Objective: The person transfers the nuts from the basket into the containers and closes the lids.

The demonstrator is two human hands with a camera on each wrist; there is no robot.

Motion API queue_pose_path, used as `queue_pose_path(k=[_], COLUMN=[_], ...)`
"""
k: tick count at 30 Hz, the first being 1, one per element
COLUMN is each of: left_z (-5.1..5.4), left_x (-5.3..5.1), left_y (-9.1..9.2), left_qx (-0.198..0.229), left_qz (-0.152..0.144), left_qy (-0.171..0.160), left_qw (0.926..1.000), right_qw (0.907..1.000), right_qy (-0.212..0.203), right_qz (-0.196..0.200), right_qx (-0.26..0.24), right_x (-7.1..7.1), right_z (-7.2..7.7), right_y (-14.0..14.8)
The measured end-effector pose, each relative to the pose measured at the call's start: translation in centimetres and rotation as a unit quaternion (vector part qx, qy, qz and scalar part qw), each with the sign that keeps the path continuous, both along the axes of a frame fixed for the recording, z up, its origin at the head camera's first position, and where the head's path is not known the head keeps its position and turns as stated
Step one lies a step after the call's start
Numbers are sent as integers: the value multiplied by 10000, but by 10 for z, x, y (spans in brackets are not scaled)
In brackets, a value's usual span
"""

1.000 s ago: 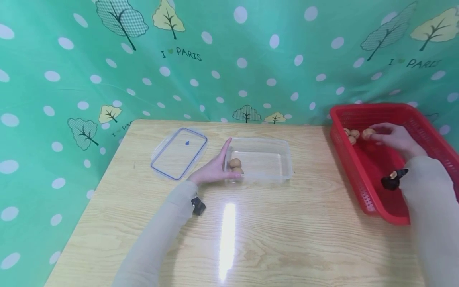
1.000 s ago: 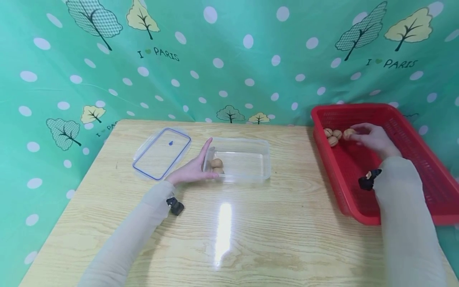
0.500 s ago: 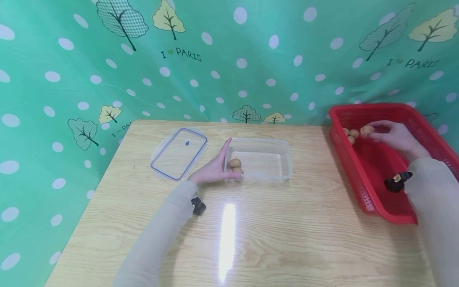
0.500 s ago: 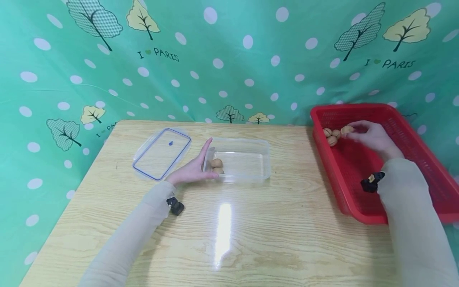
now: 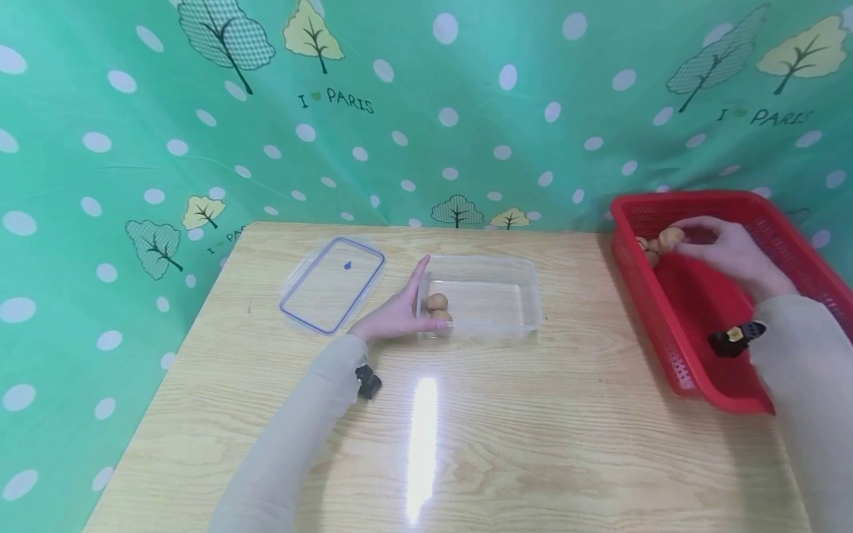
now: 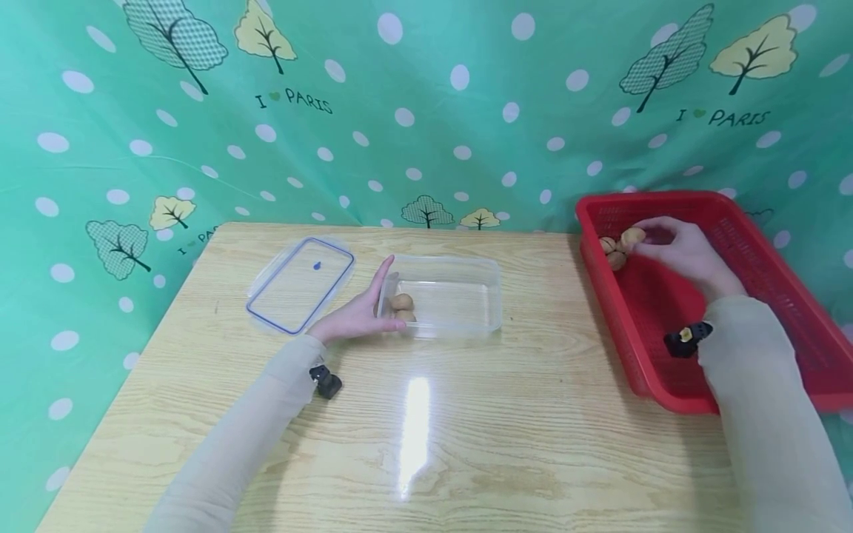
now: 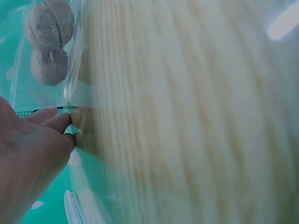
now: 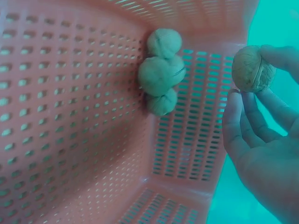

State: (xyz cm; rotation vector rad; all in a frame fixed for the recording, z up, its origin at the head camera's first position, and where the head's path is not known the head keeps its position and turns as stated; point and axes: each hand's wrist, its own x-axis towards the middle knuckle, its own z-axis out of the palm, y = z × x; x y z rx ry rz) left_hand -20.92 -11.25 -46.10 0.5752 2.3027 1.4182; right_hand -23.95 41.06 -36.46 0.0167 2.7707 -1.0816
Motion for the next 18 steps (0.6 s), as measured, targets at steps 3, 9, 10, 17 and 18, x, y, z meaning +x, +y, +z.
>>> queue_pose_path(k=[3, 9, 10, 17, 18], left_z=[-1, 0, 0, -1, -1], left_x=[0, -1, -1, -2, -2], left_y=[0, 0, 0, 0, 0], left_qx=[-27, -27, -6, 23, 15], left_qz=[31, 12, 10, 30, 39], left_qy=[-10, -47, -65, -173, -189], left_qw=[10000, 10000, 10000, 9998, 9998], right_qw=[9999, 9997, 9997, 9993, 9993], right_qy=[12, 62, 92, 30, 39], right_qz=[-72, -130, -129, -93, -78], right_qx=[-132, -204, -182, -362, -374], right_x=[2, 5, 5, 10, 11], right_z=[4, 14, 16, 27, 29], right_y=[-4, -12, -13, -25, -26])
